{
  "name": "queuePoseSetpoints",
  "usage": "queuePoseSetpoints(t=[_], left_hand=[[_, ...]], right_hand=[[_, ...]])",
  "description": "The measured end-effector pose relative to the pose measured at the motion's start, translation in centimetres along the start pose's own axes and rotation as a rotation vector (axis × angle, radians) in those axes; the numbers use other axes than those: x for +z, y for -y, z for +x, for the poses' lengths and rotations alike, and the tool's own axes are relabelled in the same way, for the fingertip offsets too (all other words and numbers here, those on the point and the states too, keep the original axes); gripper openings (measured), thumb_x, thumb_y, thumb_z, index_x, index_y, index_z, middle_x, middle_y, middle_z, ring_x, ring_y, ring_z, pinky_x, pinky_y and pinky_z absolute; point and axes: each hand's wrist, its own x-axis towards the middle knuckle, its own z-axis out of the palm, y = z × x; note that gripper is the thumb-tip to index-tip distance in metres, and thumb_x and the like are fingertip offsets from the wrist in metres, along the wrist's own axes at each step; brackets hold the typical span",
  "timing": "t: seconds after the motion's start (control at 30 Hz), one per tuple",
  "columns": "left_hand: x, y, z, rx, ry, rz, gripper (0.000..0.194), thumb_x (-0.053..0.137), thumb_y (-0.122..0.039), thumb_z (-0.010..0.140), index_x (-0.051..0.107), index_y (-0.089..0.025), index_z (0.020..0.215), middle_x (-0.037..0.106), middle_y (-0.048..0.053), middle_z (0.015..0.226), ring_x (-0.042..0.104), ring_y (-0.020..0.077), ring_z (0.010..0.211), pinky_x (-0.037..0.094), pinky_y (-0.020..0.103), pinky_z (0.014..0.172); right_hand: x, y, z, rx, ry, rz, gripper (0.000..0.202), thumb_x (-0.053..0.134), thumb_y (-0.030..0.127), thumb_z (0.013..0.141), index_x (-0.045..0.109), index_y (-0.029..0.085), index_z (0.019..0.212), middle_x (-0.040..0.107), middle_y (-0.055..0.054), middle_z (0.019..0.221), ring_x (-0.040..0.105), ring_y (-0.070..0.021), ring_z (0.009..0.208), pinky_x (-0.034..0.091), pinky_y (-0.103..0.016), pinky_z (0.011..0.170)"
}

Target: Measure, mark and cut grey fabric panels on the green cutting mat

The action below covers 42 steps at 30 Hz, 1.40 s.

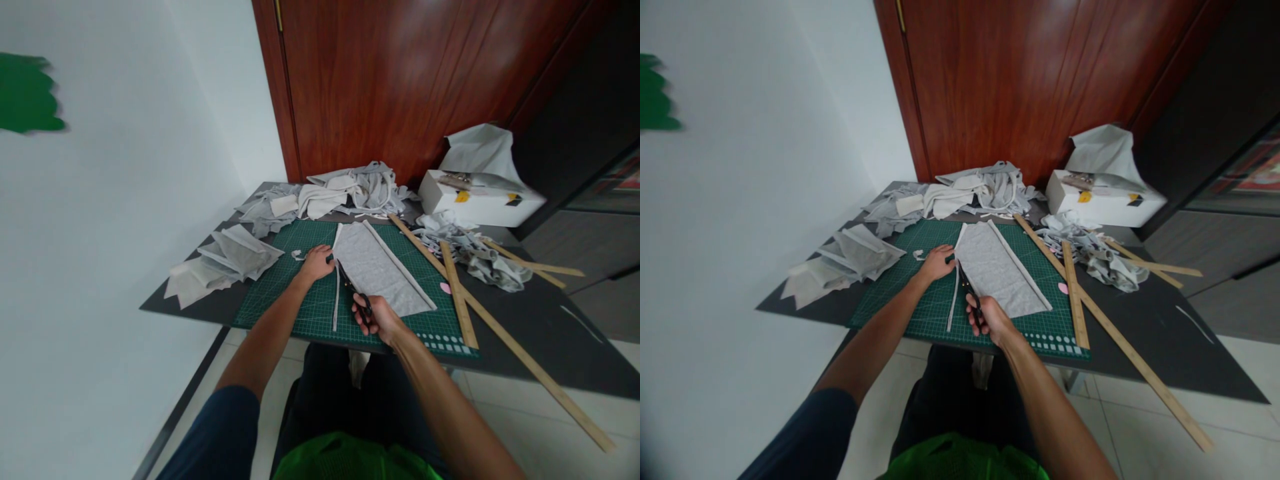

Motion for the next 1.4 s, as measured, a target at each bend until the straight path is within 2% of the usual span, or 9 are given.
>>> queuePoseSetpoints(t=[0.33, 0.67, 0.8, 1.4], left_hand=[[0.0, -0.1, 0.0, 0.005, -0.002, 0.001, 0.04, 0.064, -0.023, 0.09, 0.076, -0.019, 0.128, 0.067, 0.01, 0.146, 0.056, 0.0259, 0.142, 0.04, 0.042, 0.126], [-0.1, -0.1, 0.1, 0.017, -0.015, 0.009, 0.04, 0.064, -0.023, 0.089, 0.076, -0.018, 0.127, 0.068, 0.01, 0.144, 0.058, 0.026, 0.14, 0.042, 0.042, 0.124], [0.0, -0.1, 0.1, 0.028, -0.012, 0.03, 0.04, 0.064, -0.024, 0.09, 0.076, -0.014, 0.126, 0.068, 0.013, 0.143, 0.058, 0.026, 0.14, 0.042, 0.04, 0.124], [0.4, 0.2, 0.2, 0.041, -0.056, 0.002, 0.037, 0.065, -0.022, 0.087, 0.079, -0.018, 0.122, 0.07, 0.01, 0.14, 0.061, 0.0268, 0.137, 0.045, 0.043, 0.123]], right_hand=[[0.3, 0.0, 0.5, -0.025, -0.011, -0.067, 0.036, 0.052, 0.049, 0.095, 0.057, 0.018, 0.078, 0.055, 0.002, 0.053, 0.046, -0.0096, 0.034, 0.016, -0.023, 0.037], [0.9, 1.1, -0.4, 0.006, -0.076, -0.139, 0.032, 0.051, 0.036, 0.098, 0.055, 0.018, 0.072, 0.053, 0.003, 0.05, 0.045, -0.0084, 0.032, 0.017, -0.023, 0.036], [1.1, 1.7, -0.5, 0.021, -0.067, -0.12, 0.034, 0.049, 0.037, 0.1, 0.055, 0.018, 0.072, 0.053, 0.003, 0.05, 0.046, -0.0084, 0.032, 0.017, -0.022, 0.036], [1.5, 1.8, 0.7, 0.044, -0.077, -0.031, 0.035, 0.05, 0.037, 0.099, 0.053, 0.018, 0.07, 0.051, 0.003, 0.047, 0.044, -0.0088, 0.032, 0.015, -0.023, 0.036]])
